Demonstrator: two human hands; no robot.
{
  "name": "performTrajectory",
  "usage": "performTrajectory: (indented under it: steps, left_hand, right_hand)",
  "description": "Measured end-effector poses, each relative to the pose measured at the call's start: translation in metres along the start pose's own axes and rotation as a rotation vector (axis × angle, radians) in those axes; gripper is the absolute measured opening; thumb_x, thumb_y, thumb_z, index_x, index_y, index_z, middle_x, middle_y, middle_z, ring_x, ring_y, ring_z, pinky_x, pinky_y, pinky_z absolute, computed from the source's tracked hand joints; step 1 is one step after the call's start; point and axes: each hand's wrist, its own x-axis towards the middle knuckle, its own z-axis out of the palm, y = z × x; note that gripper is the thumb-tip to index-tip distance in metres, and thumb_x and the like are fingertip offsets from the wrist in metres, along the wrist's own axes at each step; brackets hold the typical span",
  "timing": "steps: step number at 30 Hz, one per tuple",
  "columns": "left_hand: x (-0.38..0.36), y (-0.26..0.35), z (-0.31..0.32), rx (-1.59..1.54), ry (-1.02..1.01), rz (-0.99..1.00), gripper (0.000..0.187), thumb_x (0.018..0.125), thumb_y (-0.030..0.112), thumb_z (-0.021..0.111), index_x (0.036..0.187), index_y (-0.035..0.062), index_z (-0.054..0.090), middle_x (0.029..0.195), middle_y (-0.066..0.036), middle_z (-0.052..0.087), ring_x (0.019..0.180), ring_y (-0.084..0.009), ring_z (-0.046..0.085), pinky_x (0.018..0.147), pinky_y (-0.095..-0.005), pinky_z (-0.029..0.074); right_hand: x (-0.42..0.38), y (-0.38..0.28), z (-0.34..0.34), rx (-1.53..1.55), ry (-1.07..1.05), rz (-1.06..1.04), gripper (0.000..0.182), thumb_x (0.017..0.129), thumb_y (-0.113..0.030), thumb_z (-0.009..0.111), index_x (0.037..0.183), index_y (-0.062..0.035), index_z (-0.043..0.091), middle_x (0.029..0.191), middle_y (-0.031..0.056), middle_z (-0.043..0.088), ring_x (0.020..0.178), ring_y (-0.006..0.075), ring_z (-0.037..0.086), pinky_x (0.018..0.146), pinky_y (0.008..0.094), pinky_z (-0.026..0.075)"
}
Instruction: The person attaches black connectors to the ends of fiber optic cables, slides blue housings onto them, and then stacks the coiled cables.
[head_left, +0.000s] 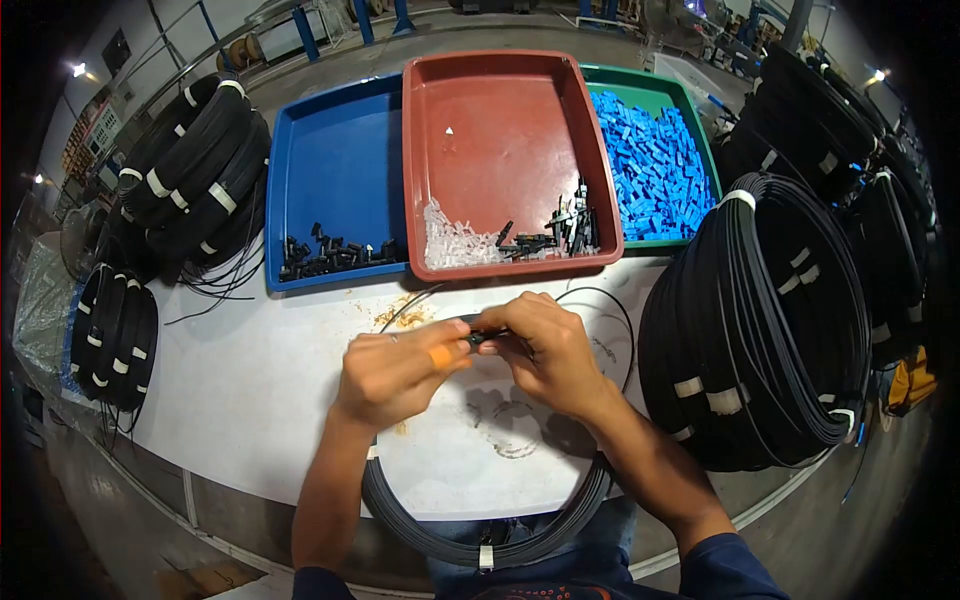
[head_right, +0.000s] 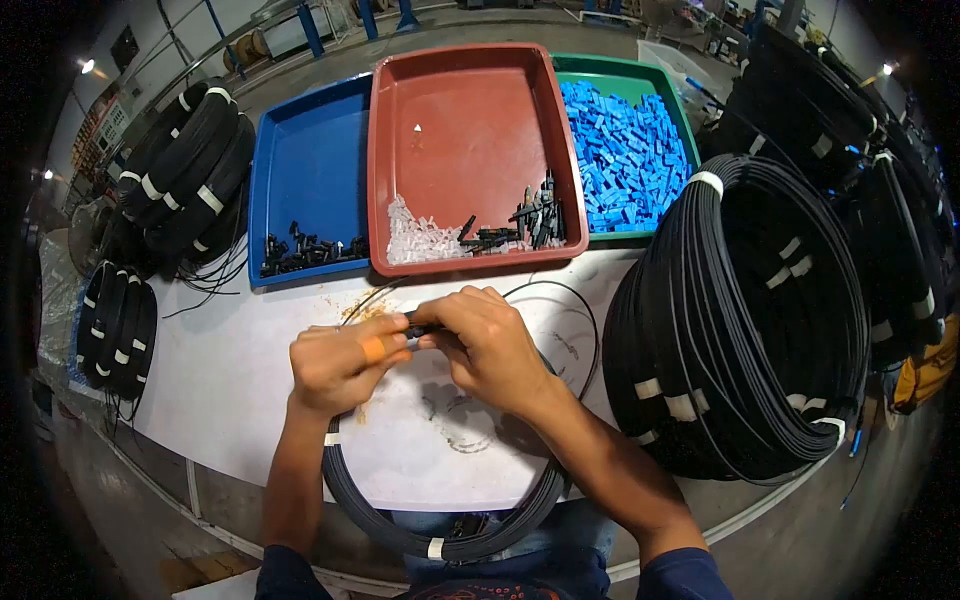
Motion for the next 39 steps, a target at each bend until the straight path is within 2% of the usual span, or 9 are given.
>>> performTrajectory:
  steps: [5,11,15,17,27,32,34,36,39]
  left_hand:
    - [-0.019,0.025,-0.043,0.041,0.244,-0.437,0.033,0.077,0.012,0.086,0.104,-0.0020,0.073,0.109,-0.021,0.075,0.099,-0.0277,0.076,0.083,-0.0345,0.060]
    - [-0.138,0.150,-0.046,-0.120,0.660,-1.161,0.023,0.098,0.011,0.061,0.115,-0.0042,0.061,0.064,-0.004,0.056,0.050,-0.0123,0.052,0.051,-0.0245,0.046]
    - [-0.157,0.238,0.011,-0.697,0.848,-1.346,0.063,0.094,0.021,0.073,0.145,0.0171,0.036,0.068,-0.002,0.053,0.049,-0.0083,0.047,0.047,-0.0226,0.040]
    - [-0.140,0.262,0.018,-1.337,0.921,-1.233,0.083,0.090,0.008,0.070,0.157,0.0143,0.022,0.138,-0.027,0.053,0.127,-0.0384,0.054,0.110,-0.0538,0.042]
    - [-0.108,0.250,-0.041,-0.921,1.243,-0.976,0.066,0.090,0.013,0.065,0.148,0.0237,0.036,0.081,-0.004,0.057,0.053,-0.0135,0.050,0.047,-0.0269,0.047]
    - [-0.109,0.227,-0.109,-0.168,1.075,-0.725,0.083,0.078,0.017,0.079,0.146,0.0006,0.035,0.075,-0.006,0.053,0.047,-0.0158,0.047,0.046,-0.0315,0.048]
    - [-0.105,0.213,-0.170,-0.184,-0.072,-0.331,0.048,0.072,0.013,0.086,0.112,0.0020,0.062,0.081,-0.013,0.067,0.051,-0.0291,0.061,0.064,-0.0441,0.057]
    - [-0.082,0.241,-0.119,0.102,0.259,-0.391,0.028,0.076,0.005,0.086,0.093,0.0039,0.064,0.075,-0.013,0.069,0.054,-0.0264,0.064,0.054,-0.0376,0.054]
    - [-0.080,0.223,-0.098,-0.010,0.274,-0.041,0.057,0.076,-0.001,0.085,0.122,0.0097,0.052,0.082,-0.014,0.067,0.053,-0.0225,0.059,0.049,-0.0357,0.049]
  right_hand:
    - [0.006,0.023,-0.005,0.015,-0.081,0.147,0.037,0.077,0.005,0.075,0.112,0.0008,0.064,0.116,0.0199,0.063,0.099,0.0385,0.063,0.089,0.0448,0.050]
    - [0.013,0.032,-0.001,-0.161,-0.439,0.189,0.055,0.070,-0.014,0.089,0.117,0.0005,0.063,0.111,0.0169,0.065,0.110,0.0374,0.061,0.093,0.0443,0.049]
    - [0.035,0.023,0.009,-0.413,-0.610,0.218,0.061,0.063,-0.019,0.092,0.115,-0.0016,0.066,0.112,0.0174,0.067,0.111,0.0372,0.062,0.095,0.0453,0.049]
    - [0.040,0.037,0.014,-0.399,-0.647,0.198,0.056,0.065,-0.020,0.091,0.111,0.0013,0.068,0.105,0.0219,0.067,0.102,0.0402,0.064,0.089,0.0451,0.051]
    - [0.031,-0.067,-0.001,0.028,-0.128,0.183,0.043,0.075,-0.014,0.087,0.105,0.0023,0.061,0.093,0.0172,0.059,0.088,0.0367,0.059,0.079,0.0425,0.048]
    - [0.027,-0.089,-0.013,0.311,0.022,-0.042,0.050,0.072,0.002,0.083,0.116,0.0008,0.059,0.105,0.0138,0.064,0.101,0.0241,0.065,0.086,0.0334,0.052]
    - [0.019,-0.071,-0.014,0.307,0.019,-0.067,0.051,0.073,0.010,0.080,0.118,-0.0005,0.059,0.108,0.0121,0.066,0.099,0.0191,0.066,0.086,0.0313,0.054]
    - [0.002,-0.062,-0.004,0.348,0.148,-0.033,0.058,0.072,-0.005,0.089,0.122,-0.0018,0.059,0.107,0.0117,0.070,0.094,0.0180,0.069,0.079,0.0308,0.056]
    - [-0.032,-0.034,-0.009,0.069,0.103,0.014,0.065,0.071,-0.015,0.093,0.125,-0.0021,0.059,0.106,0.0113,0.072,0.090,0.0173,0.071,0.078,0.0306,0.056]
